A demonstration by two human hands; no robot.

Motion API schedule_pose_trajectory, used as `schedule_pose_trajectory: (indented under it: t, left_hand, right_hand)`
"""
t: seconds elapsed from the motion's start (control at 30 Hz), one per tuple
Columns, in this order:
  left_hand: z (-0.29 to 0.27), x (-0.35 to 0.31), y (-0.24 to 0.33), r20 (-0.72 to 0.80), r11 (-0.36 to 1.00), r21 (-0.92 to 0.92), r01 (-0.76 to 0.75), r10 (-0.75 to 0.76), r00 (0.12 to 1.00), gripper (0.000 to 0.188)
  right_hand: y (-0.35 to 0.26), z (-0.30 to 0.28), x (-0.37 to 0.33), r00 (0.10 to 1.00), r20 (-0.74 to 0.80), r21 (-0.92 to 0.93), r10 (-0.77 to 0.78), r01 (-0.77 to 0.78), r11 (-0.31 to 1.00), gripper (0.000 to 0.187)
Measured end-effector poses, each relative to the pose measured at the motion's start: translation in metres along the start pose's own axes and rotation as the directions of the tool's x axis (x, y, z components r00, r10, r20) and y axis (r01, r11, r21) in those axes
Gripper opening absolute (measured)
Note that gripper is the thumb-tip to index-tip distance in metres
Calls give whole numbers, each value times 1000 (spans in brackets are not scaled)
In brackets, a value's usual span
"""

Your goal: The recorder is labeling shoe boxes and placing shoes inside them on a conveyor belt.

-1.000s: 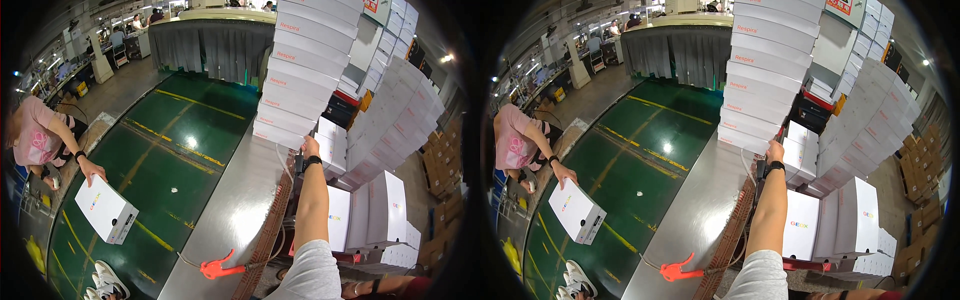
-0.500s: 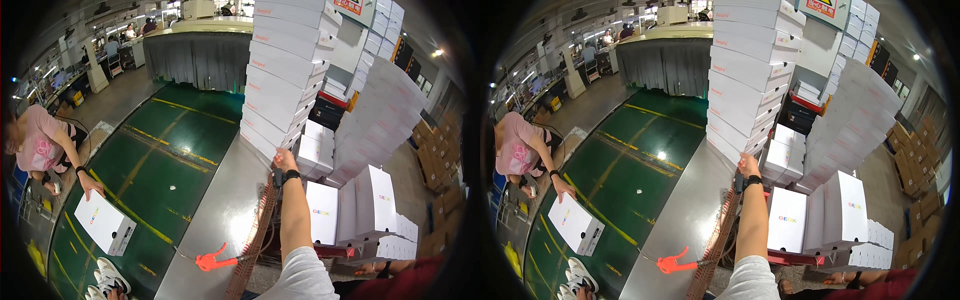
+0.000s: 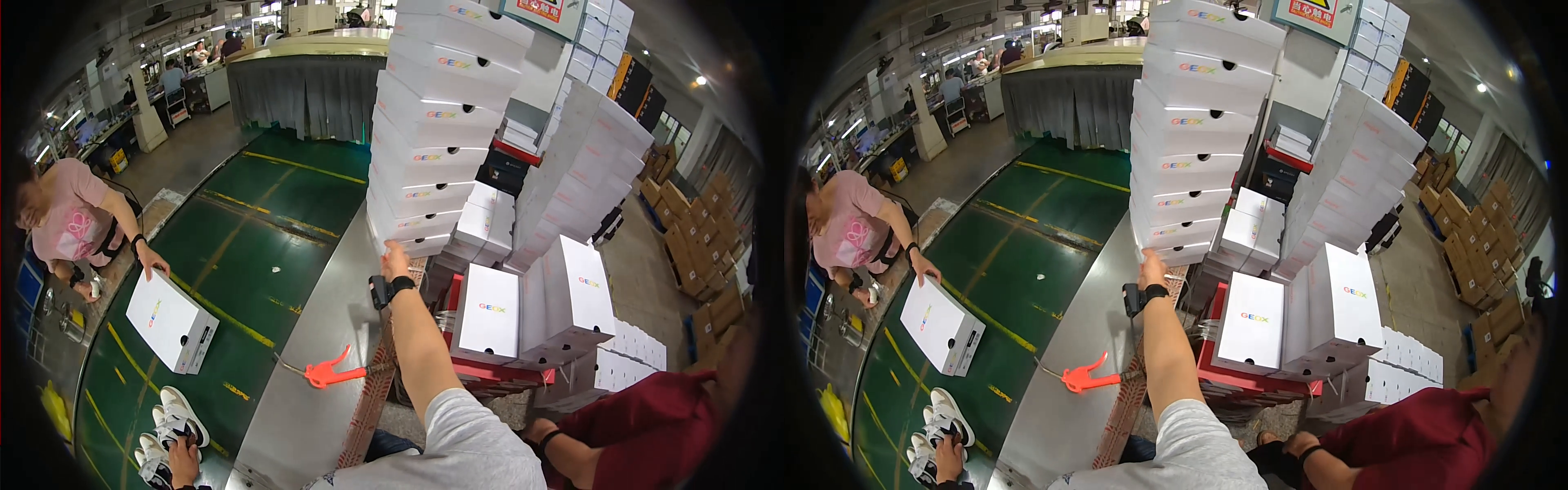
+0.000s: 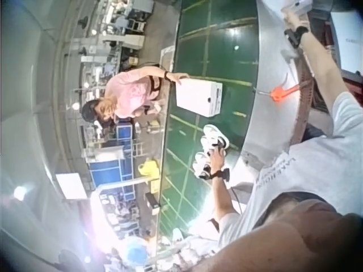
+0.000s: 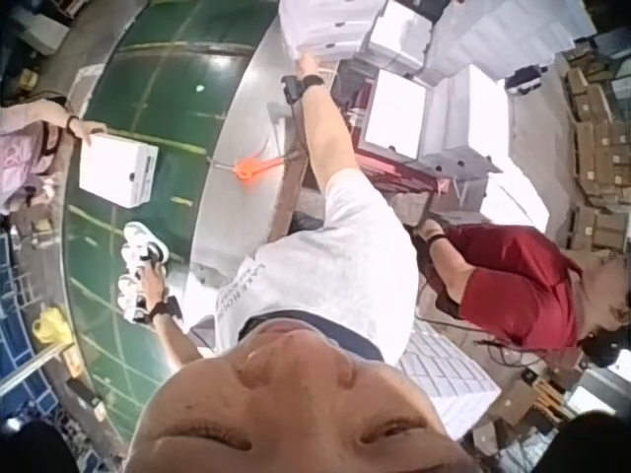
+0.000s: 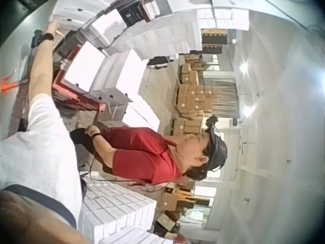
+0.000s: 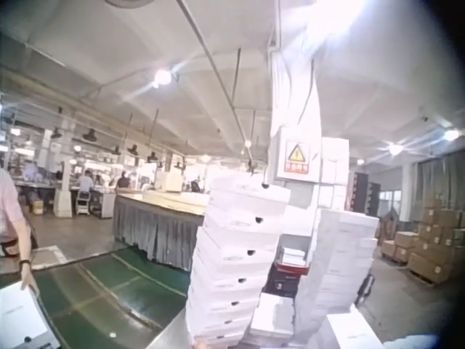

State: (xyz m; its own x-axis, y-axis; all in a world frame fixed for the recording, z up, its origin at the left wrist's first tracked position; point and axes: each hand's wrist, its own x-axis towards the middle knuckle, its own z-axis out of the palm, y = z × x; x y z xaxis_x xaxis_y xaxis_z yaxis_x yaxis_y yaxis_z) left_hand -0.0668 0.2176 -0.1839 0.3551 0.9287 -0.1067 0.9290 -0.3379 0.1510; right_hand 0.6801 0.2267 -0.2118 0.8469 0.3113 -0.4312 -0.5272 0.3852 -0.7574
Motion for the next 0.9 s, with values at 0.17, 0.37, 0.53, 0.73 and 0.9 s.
schedule_pose_trajectory:
  t: [0.17,0.37,0.53,0.73,0.9]
  left_hand:
    - [9,-16,-26,23,999,-34,-38,39,999,32]
    - [-52,-18,50,303,984,42,171,-176,937,47]
    - [-47,-8,44,297,991,-38,126,-109,949,47]
    - [-36,-17,36,240,989,-68,135,-115,964,44]
    - [-31,-9,37,227,994,-65,90,-73,971,45]
  right_hand:
    - [49,14,-25,998,-14,5,-68,68,998,51]
    - [76,36,-70,993,-29,30,-110,111,993,50]
    - [73,41,-87,984,0,86,-176,176,981,46]
    - [-48,88,-206,403,888,-402,223,440,803,10]
    - [-315,136,-272,-514,507,-143,-692,741,-656,21]
